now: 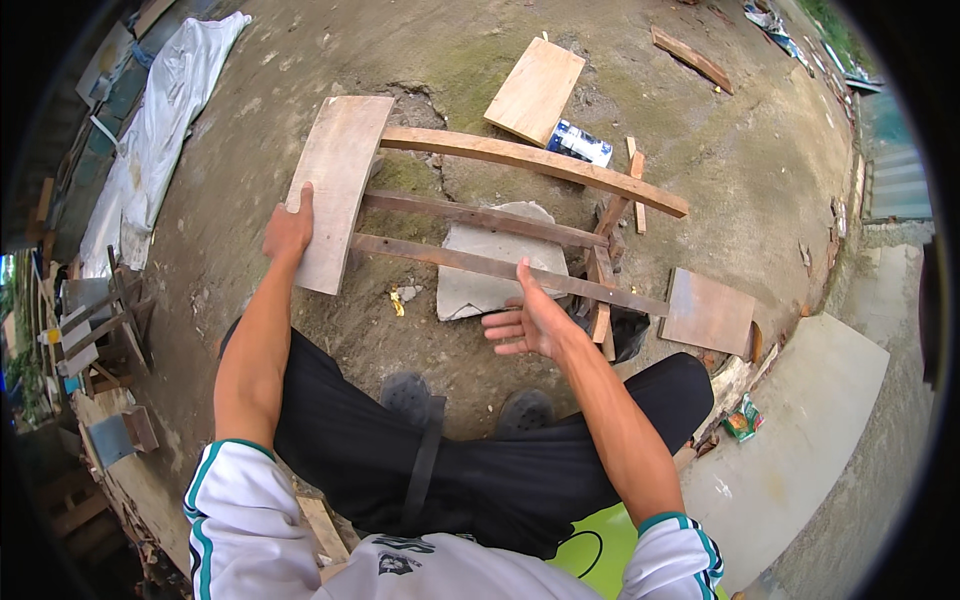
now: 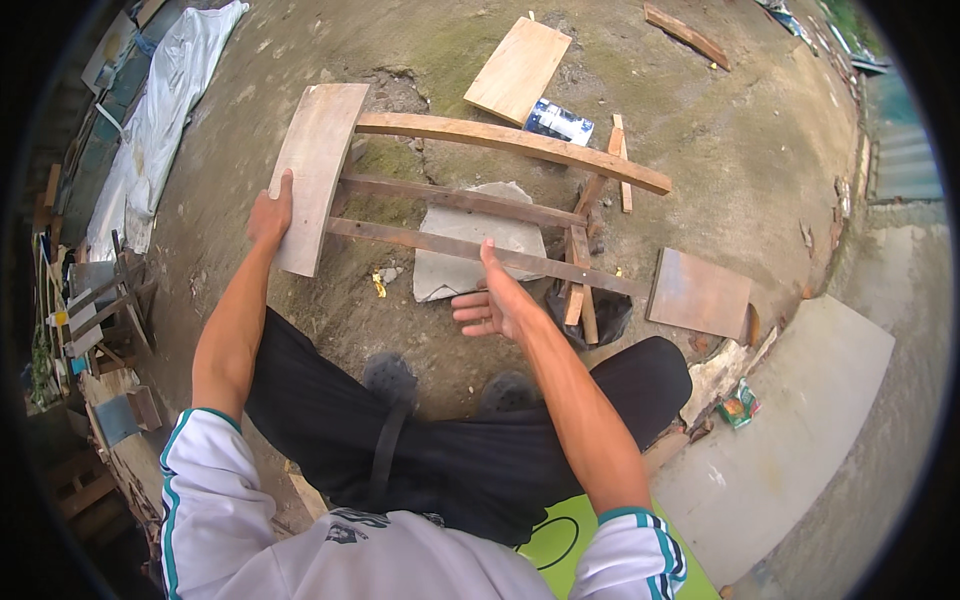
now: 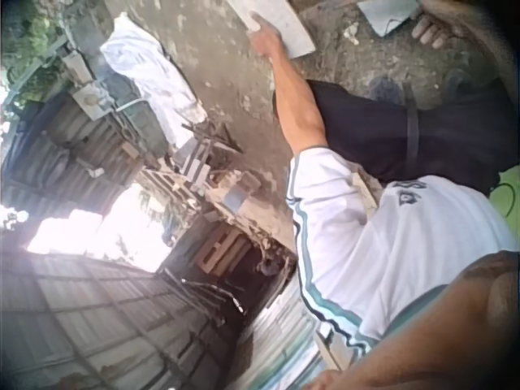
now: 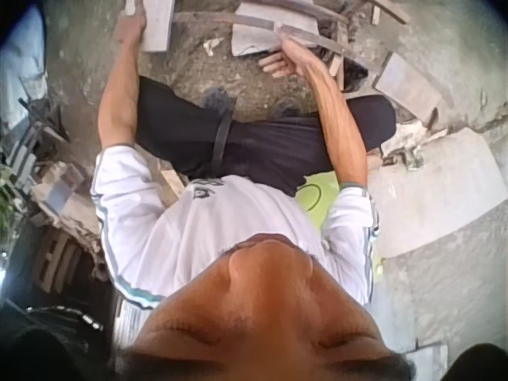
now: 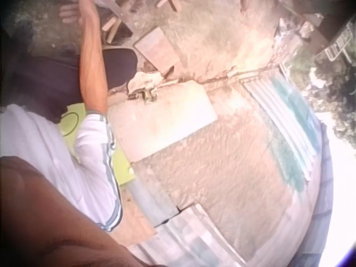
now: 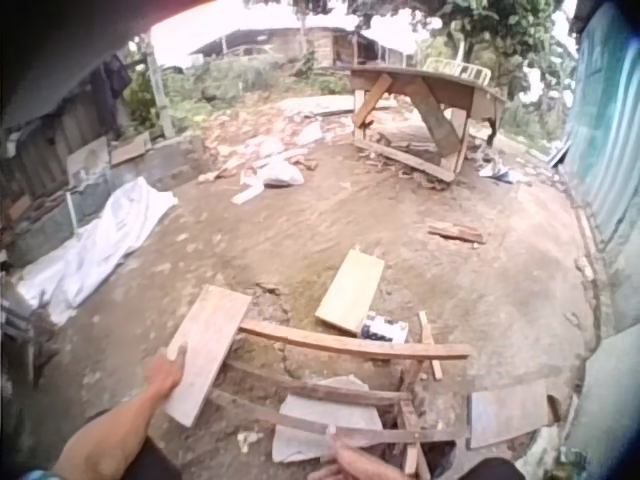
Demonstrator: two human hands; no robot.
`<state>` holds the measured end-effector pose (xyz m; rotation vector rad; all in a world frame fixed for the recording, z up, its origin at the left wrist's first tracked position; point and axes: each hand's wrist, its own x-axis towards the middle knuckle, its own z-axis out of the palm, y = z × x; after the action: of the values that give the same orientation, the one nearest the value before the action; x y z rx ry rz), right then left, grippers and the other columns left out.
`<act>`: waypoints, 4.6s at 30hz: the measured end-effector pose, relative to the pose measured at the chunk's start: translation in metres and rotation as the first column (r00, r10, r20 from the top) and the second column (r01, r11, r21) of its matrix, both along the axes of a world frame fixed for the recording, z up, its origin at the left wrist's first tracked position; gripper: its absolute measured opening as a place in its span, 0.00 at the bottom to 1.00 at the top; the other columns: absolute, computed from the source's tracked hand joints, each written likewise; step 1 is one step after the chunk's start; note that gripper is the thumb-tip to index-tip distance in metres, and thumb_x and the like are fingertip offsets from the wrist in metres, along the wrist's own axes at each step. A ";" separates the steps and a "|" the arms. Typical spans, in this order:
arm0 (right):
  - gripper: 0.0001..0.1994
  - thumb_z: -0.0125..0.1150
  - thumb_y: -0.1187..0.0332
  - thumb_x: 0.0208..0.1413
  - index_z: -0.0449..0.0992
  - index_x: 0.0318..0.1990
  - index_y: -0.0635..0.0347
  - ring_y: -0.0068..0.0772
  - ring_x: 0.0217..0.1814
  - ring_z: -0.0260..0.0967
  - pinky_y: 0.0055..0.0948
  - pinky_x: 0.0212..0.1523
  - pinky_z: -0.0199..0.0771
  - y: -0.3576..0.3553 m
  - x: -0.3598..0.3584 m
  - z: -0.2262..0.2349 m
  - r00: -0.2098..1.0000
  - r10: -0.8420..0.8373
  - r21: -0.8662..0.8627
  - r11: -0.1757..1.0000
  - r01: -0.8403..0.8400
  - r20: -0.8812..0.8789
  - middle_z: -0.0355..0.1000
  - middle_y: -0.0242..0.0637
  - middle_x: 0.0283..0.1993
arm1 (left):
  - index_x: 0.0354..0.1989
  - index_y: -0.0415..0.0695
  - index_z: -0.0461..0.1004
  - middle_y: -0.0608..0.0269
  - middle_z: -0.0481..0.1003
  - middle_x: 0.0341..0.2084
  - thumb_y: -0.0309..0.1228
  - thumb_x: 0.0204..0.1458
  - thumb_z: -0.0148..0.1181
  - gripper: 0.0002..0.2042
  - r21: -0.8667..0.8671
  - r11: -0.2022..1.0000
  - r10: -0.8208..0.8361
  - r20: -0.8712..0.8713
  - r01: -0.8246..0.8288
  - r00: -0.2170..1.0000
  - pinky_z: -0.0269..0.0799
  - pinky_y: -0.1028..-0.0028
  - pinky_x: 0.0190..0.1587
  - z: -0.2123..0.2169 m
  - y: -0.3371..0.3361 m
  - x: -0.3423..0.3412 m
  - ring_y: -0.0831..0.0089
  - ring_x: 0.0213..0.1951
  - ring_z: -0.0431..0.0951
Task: The person assembles a small wooden stool by hammering nails into wooden planks and attaching them to a frame. They position the planks, drive nails with a hammer, and lift the assembled structure to inspect it.
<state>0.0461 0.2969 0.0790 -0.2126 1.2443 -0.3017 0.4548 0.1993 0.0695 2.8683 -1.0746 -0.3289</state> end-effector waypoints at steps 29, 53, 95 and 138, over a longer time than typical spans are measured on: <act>0.14 0.61 0.62 0.50 0.63 0.20 0.53 0.31 0.14 0.57 0.35 0.23 0.64 -0.182 0.058 0.269 0.633 -0.419 -0.694 0.007 0.720 0.651 0.55 0.29 0.14 | 0.57 0.32 0.73 0.40 0.75 0.53 0.71 0.49 0.52 0.47 -0.507 0.852 -0.507 -0.738 0.129 0.445 0.61 0.62 0.63 0.042 -0.111 -0.006 0.55 0.61 0.70; 0.29 0.53 0.41 0.63 0.75 0.47 0.64 0.39 0.49 0.69 0.40 0.53 0.64 -0.211 0.201 0.221 0.826 -0.498 -0.956 0.023 -0.292 -0.264 0.73 0.44 0.44 | 0.53 0.34 0.70 0.48 0.75 0.50 0.59 0.63 0.39 0.34 -0.612 0.251 -0.968 -0.148 -0.750 -0.203 0.73 0.60 0.52 0.165 -0.025 -0.114 0.60 0.49 0.77; 0.13 0.66 0.68 0.49 0.73 0.17 0.63 0.22 0.19 0.70 0.28 0.22 0.67 -0.180 -0.009 0.050 0.917 -0.376 -0.979 0.193 -0.060 -0.130 0.72 0.33 0.17 | 0.49 0.35 0.69 0.47 0.77 0.42 0.42 0.61 0.46 0.20 -0.713 0.415 -0.782 -0.597 -0.565 0.179 0.78 0.57 0.53 0.301 -0.088 -0.161 0.55 0.44 0.80; 0.13 0.65 0.66 0.50 0.77 0.19 0.64 0.22 0.21 0.72 0.28 0.25 0.69 -0.179 -0.054 0.028 0.861 -0.485 -0.973 0.225 -0.048 -0.154 0.74 0.34 0.18 | 0.53 0.35 0.70 0.48 0.79 0.46 0.54 0.65 0.46 0.29 -0.810 0.554 -0.743 -0.586 -0.195 0.323 0.75 0.67 0.48 0.224 -0.065 -0.189 0.62 0.44 0.82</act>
<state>-0.0079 0.1184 0.1074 -1.2789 1.3718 -1.3986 0.2655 0.1346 0.2940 1.1704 -1.0583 -1.0227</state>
